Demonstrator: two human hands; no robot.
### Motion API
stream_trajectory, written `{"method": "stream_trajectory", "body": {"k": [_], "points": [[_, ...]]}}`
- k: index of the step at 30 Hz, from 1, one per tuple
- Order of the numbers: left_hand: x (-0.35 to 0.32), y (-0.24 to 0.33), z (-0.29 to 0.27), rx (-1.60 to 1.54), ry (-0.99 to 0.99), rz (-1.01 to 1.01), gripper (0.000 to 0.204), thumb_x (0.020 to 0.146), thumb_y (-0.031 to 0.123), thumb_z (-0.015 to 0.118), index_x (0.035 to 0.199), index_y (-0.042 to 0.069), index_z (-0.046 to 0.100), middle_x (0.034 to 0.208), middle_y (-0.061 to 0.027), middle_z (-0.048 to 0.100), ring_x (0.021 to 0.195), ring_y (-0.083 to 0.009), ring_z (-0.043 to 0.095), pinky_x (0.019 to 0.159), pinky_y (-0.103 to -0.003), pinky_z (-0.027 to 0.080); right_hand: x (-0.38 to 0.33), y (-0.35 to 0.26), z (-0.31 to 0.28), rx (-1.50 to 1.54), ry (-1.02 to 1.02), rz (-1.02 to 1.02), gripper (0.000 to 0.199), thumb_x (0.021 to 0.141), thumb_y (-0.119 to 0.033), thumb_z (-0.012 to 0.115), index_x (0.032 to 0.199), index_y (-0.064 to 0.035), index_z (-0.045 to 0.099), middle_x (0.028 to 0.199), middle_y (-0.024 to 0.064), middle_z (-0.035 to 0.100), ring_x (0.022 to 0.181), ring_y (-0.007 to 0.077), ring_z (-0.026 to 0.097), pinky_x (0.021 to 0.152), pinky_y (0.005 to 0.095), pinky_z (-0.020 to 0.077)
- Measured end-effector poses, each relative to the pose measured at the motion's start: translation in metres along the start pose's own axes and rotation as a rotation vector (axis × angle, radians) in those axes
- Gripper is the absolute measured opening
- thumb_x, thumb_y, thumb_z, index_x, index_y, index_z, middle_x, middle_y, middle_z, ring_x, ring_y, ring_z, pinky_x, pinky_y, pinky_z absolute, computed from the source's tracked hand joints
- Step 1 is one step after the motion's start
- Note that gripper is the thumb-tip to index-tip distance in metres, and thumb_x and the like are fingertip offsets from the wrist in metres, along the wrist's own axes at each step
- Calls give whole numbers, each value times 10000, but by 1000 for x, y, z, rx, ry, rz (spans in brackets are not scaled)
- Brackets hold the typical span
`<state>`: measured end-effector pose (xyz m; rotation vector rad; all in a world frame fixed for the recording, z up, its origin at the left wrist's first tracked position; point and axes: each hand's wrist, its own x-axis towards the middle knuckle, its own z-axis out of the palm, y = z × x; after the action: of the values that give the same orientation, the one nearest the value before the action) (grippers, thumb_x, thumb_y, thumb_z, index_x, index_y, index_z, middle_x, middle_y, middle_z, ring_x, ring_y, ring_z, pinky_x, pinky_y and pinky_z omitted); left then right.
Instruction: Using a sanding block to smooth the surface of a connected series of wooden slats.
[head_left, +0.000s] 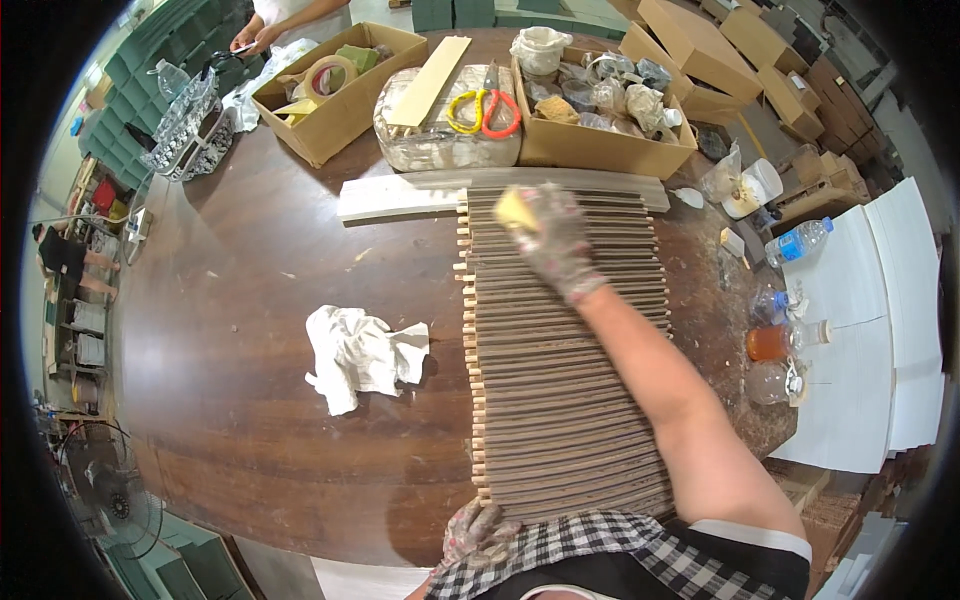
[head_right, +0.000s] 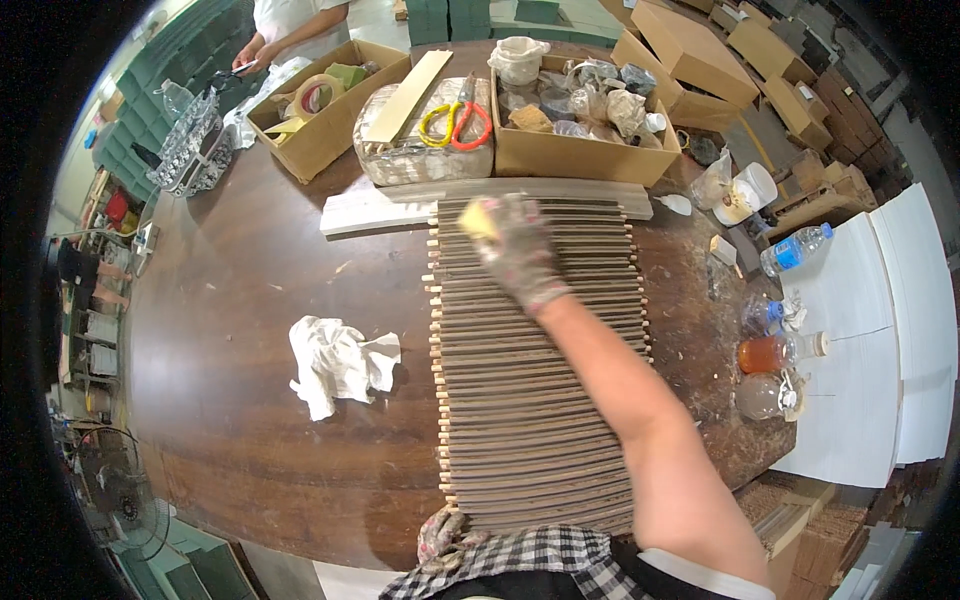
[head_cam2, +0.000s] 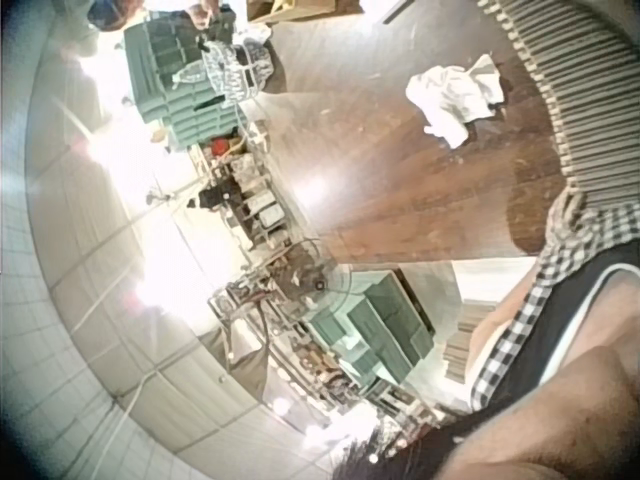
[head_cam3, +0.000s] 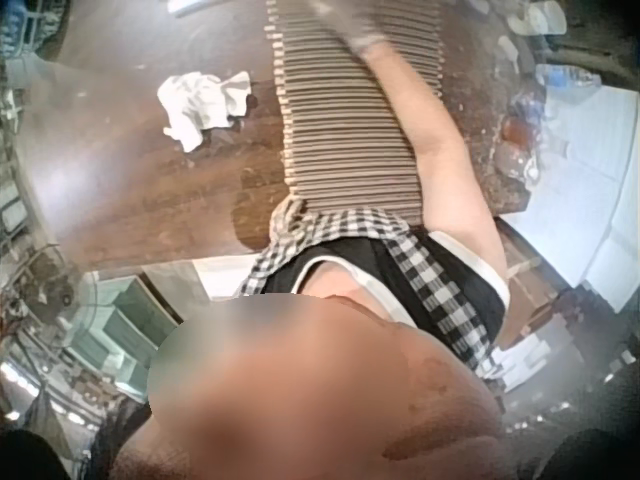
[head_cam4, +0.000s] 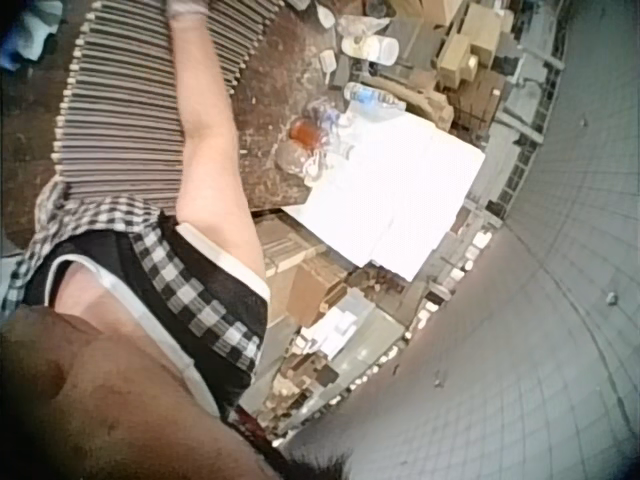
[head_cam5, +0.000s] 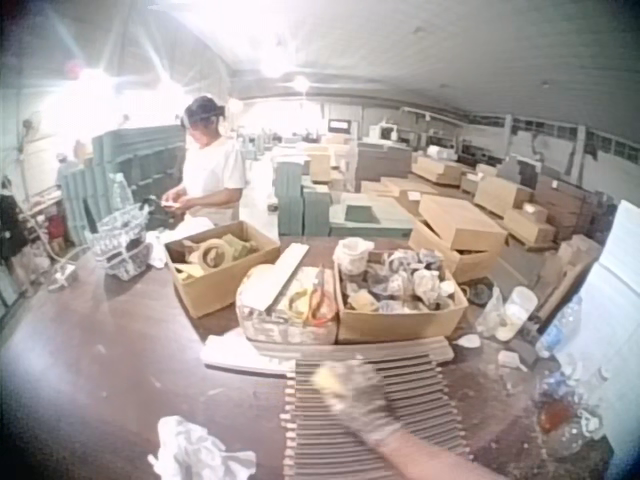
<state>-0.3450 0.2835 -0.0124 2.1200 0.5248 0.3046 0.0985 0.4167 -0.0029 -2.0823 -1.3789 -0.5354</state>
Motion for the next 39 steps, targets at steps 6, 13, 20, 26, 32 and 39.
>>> {"method": "stream_trajectory", "body": {"k": [6,13,20,26,32,39], "points": [[-9,-24,12,71,-42,28,452,751,339,801,1168,211,684,1175,-93,610,977,-333,629,823,-422,552,-47,133,-95,-217,-15,561,484,762,-173,791,1189,-78,582,1070,166,586,937,330,608,791,445,512],[-8,-24,9,39,-8,178,353,815,327,736,1164,291,691,1301,-89,548,1076,-346,591,880,-446,529,-24,19,-20,53,83,197,504,686,-122,806,1130,-58,575,1031,133,570,945,295,591,842,404,491],[-2,0,4,103,11,28,467,737,204,715,1179,354,685,1199,-90,560,1073,-341,577,849,-452,516,12,-79,39,287,-121,207,421,733,-189,745,1114,-97,590,1079,123,575,1067,283,533,893,436,450],[-6,-13,5,44,-154,-150,404,710,234,783,1091,354,719,1167,-86,586,1034,-338,599,827,-450,520,-55,66,-60,-3,130,106,437,705,-155,783,1095,-67,605,1018,150,627,951,309,603,861,448,461],[-15,-24,8,42,-120,-13,411,728,347,763,1135,364,707,1259,-88,528,1099,-345,556,849,-460,516,-79,134,-105,-45,93,637,466,799,-186,747,1204,-43,564,1104,175,582,1023,326,567,885,450,472],[-14,-17,9,70,-10,79,464,702,275,738,1163,312,697,1283,-125,495,1137,-383,532,893,-501,499,-17,-60,-13,76,-115,252,512,747,-223,776,1187,-52,578,1065,134,581,1048,309,547,887,427,476]]}}
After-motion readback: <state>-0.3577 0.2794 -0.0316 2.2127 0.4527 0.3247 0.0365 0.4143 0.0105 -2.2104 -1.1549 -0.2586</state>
